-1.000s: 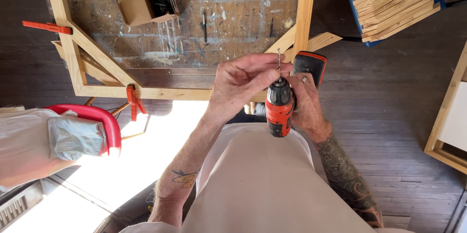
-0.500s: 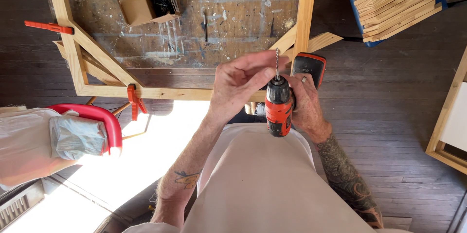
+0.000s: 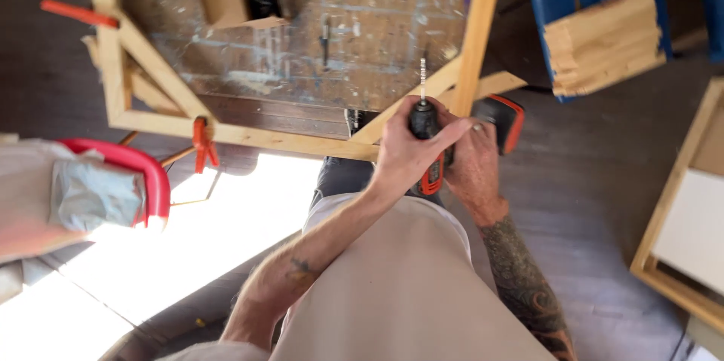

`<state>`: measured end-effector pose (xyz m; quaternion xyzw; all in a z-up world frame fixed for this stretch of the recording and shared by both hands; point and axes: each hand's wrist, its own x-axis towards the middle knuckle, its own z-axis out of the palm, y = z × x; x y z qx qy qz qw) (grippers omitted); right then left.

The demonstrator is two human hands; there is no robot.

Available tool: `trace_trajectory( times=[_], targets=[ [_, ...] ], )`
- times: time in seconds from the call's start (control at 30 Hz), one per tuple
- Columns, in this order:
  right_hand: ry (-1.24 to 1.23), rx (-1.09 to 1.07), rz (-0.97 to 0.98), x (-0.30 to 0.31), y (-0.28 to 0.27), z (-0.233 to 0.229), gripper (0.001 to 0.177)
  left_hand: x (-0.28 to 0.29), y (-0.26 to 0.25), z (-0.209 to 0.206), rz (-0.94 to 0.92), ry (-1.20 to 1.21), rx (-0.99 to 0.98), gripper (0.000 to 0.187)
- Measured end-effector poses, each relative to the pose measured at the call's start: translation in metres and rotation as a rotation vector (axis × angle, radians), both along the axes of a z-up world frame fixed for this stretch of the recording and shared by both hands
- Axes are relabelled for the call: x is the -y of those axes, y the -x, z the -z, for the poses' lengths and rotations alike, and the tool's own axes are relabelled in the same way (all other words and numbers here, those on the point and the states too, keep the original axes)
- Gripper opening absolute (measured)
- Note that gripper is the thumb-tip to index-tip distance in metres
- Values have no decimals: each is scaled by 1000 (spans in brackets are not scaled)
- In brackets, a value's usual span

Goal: Assembling a wooden frame using spring clamps and a power drill

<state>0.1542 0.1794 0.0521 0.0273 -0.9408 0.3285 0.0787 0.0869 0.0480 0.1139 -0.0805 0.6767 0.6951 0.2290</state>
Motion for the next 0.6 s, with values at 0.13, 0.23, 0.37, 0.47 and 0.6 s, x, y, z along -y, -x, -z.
trace_trajectory(
  times=[0.13, 0.23, 0.37, 0.47, 0.6],
  targets=[
    [-68, -116, 7, -13, 1, 5, 38, -20, 1, 28, -205, -153, 171, 32],
    [-46, -176, -13, -31, -6, 4, 45, -20, -6, 25, -305, -355, 198, 33],
    [-84, -374, -245, -32, 10, -7, 45, -9, -13, 25, -400, -537, 208, 33],
    [-94, -410, -367, -15, 22, -12, 43, 20, -18, -6, -485, -476, 159, 35],
    [-93, -454, -464, 24, 31, -21, 30, 53, -30, -4, -545, -580, 135, 36]
  ],
)
